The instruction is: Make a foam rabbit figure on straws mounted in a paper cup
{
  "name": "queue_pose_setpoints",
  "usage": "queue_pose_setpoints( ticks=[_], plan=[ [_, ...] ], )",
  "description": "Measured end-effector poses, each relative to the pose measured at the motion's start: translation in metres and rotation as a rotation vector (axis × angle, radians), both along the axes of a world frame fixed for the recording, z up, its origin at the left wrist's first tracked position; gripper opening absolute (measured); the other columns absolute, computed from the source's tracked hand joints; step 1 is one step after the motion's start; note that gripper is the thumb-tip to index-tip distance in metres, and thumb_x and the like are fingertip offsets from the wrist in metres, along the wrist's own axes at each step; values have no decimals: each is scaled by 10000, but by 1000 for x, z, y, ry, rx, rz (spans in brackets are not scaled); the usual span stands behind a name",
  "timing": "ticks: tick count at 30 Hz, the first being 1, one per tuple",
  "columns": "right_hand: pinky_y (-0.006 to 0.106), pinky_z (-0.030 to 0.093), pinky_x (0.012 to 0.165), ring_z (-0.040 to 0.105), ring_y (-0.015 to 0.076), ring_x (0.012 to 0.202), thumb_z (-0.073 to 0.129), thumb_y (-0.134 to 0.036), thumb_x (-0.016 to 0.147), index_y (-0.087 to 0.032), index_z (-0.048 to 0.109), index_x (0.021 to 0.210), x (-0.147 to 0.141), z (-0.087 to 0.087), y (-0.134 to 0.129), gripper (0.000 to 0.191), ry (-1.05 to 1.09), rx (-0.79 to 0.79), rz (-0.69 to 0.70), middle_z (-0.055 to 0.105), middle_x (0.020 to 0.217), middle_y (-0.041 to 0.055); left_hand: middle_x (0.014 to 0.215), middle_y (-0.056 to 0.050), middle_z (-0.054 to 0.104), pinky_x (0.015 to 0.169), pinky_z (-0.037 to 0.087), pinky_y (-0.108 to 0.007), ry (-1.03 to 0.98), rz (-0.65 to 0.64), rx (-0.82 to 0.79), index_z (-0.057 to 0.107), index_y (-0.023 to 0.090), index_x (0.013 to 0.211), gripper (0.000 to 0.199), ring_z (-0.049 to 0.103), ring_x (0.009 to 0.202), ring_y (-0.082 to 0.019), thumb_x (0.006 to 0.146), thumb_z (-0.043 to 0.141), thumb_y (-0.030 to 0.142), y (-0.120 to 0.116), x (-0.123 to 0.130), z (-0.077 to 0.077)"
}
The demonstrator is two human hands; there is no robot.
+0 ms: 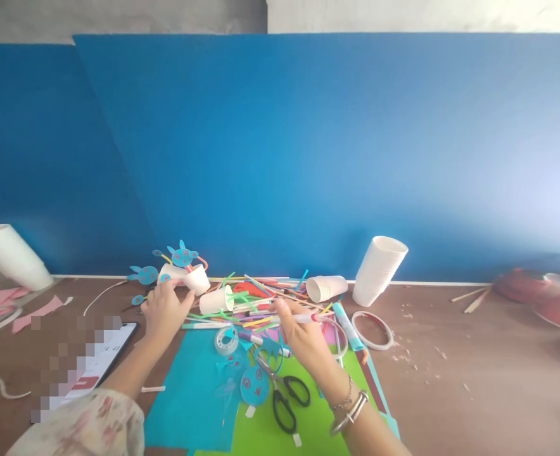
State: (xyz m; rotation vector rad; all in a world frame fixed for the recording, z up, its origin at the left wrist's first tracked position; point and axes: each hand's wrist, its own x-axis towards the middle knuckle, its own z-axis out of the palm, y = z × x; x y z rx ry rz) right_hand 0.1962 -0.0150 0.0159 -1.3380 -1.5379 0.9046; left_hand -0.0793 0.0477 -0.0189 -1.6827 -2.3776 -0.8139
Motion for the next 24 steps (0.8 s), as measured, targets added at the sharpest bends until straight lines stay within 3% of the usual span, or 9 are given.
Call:
queue_pose_setpoints(
  ticks=[1, 3, 5, 7, 9, 13, 18, 21, 24],
  plan=[
    [269, 372, 507, 458, 150, 488, 397, -586, 891, -188, 666, 823, -2, -6, -4, 485, 11, -32, 39, 453, 475, -32, 1105, -184, 614, 871, 391, -485, 44, -113, 109, 574, 114, 1107, 353, 524, 1071, -359, 852, 457, 329, -14, 9, 2],
    [283, 426, 612, 538, 174, 607, 450, -587, 865, -192, 683, 821, -9, -19, -16, 461, 84, -91, 90, 550, 559, 1, 955, -119, 633, 828, 423, -405, 58, -488, 179, 610, 155, 958, 213, 558, 946, -276, 869, 450, 265, -49, 30, 1],
    [289, 439, 618, 560, 187, 660, 455, -590, 860, -203, 678, 877, -17, -36, -31, 447, 242, -215, 81, 595, 653, 20, 890, -59, 631, 788, 429, -337, 49, -856, 93, 619, 200, 856, 206, 560, 885, -214, 897, 416, 193, -85, 52, -7],
    [304, 453, 630, 562, 196, 676, 404, -593, 882, -224, 653, 960, -21, -51, -44, 452, 414, -348, 74, 574, 668, 17, 924, -40, 641, 752, 433, -314, 90, -1048, 20, 627, 216, 955, 188, 564, 849, -195, 895, 450, 194, -116, 71, -20],
    [323, 461, 693, 564, 205, 720, 423, -583, 878, -234, 639, 939, -20, -62, -52, 415, 459, -357, 73, 567, 702, 22, 965, -51, 657, 761, 442, -326, 191, -1108, -2, 606, 192, 1079, 234, 572, 855, -206, 885, 512, 285, -134, 81, -37],
    [302, 430, 690, 513, 190, 713, 418, -563, 890, -239, 585, 911, -5, -64, -53, 365, 219, -220, 4, 534, 726, 9, 1086, -63, 667, 879, 435, -363, 344, -1152, 0, 573, 149, 1165, 377, 579, 974, -228, 882, 538, 396, -142, 82, -59],
    [267, 362, 570, 419, 147, 586, 399, -505, 910, -219, 513, 732, 4, -64, -52, 356, 77, -142, 57, 472, 638, -19, 1156, -77, 647, 944, 424, -388, 352, -1165, -38, 564, 138, 1181, 386, 572, 1050, -242, 890, 531, 389, -141, 78, -59],
    [254, 322, 506, 393, 128, 506, 481, -444, 864, -218, 461, 680, 3, -75, -51, 292, 123, -225, 104, 457, 529, -41, 1157, -85, 646, 941, 439, -394, 343, -1143, -55, 573, 146, 1172, 393, 577, 1053, -251, 878, 545, 405, -142, 79, -59],
    [238, 296, 472, 385, 114, 472, 551, -372, 798, -225, 424, 686, 2, -89, -49, 225, 149, -233, 43, 465, 509, -55, 1150, -92, 648, 944, 448, -397, 334, -1138, -67, 578, 148, 1172, 401, 580, 1054, -254, 872, 549, 414, -143, 79, -60]
  ],
)
